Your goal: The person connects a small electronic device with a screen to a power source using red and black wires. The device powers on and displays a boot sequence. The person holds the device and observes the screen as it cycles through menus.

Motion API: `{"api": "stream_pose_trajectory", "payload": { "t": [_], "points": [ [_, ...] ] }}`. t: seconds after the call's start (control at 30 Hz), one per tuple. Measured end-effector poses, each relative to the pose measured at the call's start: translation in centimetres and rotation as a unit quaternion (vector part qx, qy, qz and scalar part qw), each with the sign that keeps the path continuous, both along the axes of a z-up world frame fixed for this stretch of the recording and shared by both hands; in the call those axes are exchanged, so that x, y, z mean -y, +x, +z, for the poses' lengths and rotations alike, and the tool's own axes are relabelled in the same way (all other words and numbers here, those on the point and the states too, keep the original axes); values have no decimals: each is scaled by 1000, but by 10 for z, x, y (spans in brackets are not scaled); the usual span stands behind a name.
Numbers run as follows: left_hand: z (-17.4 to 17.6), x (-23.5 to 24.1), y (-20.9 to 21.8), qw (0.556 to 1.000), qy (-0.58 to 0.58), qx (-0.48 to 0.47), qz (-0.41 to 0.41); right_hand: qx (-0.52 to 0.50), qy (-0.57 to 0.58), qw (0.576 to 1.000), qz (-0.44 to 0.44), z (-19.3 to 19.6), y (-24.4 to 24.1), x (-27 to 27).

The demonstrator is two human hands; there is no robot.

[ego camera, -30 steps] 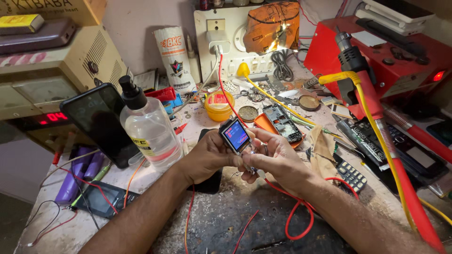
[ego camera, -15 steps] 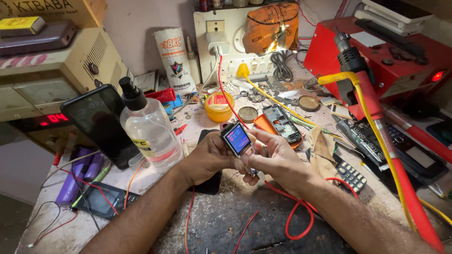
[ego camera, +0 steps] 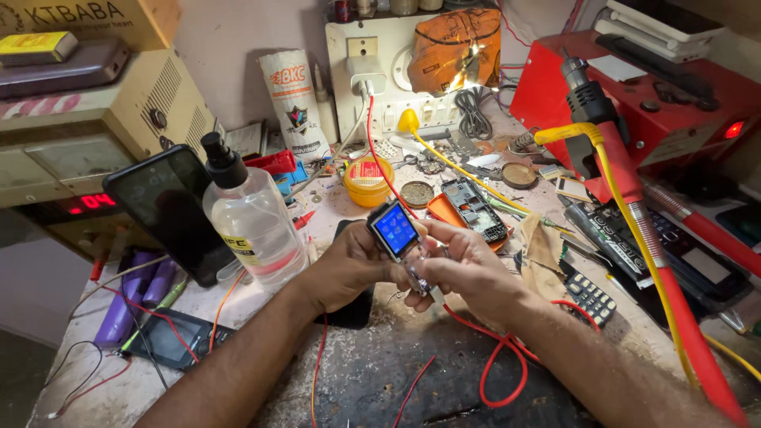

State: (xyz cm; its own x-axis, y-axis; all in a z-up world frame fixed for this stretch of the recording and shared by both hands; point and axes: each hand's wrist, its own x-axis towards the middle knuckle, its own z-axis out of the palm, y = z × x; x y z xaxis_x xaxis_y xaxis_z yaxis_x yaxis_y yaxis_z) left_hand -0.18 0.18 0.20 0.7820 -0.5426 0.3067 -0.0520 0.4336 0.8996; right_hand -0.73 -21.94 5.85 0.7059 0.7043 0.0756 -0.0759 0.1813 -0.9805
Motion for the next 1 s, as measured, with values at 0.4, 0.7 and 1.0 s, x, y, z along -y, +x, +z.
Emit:
{"api": "stream_pose_trajectory", "payload": {
  "t": [0.4, 0.7, 1.0],
  "points": [
    [-1, 0, 0, 999, -28, 5, -18, -12, 8, 1000, 25, -1, 5, 8],
    [-1, -1, -1, 1000, -2, -5, 3, -8, 1, 1000, 19, -6, 7, 7],
    [0, 0, -1, 1000, -28, -9, -9, 4, 18, 999, 25, -14, 11, 9]
  ]
}}
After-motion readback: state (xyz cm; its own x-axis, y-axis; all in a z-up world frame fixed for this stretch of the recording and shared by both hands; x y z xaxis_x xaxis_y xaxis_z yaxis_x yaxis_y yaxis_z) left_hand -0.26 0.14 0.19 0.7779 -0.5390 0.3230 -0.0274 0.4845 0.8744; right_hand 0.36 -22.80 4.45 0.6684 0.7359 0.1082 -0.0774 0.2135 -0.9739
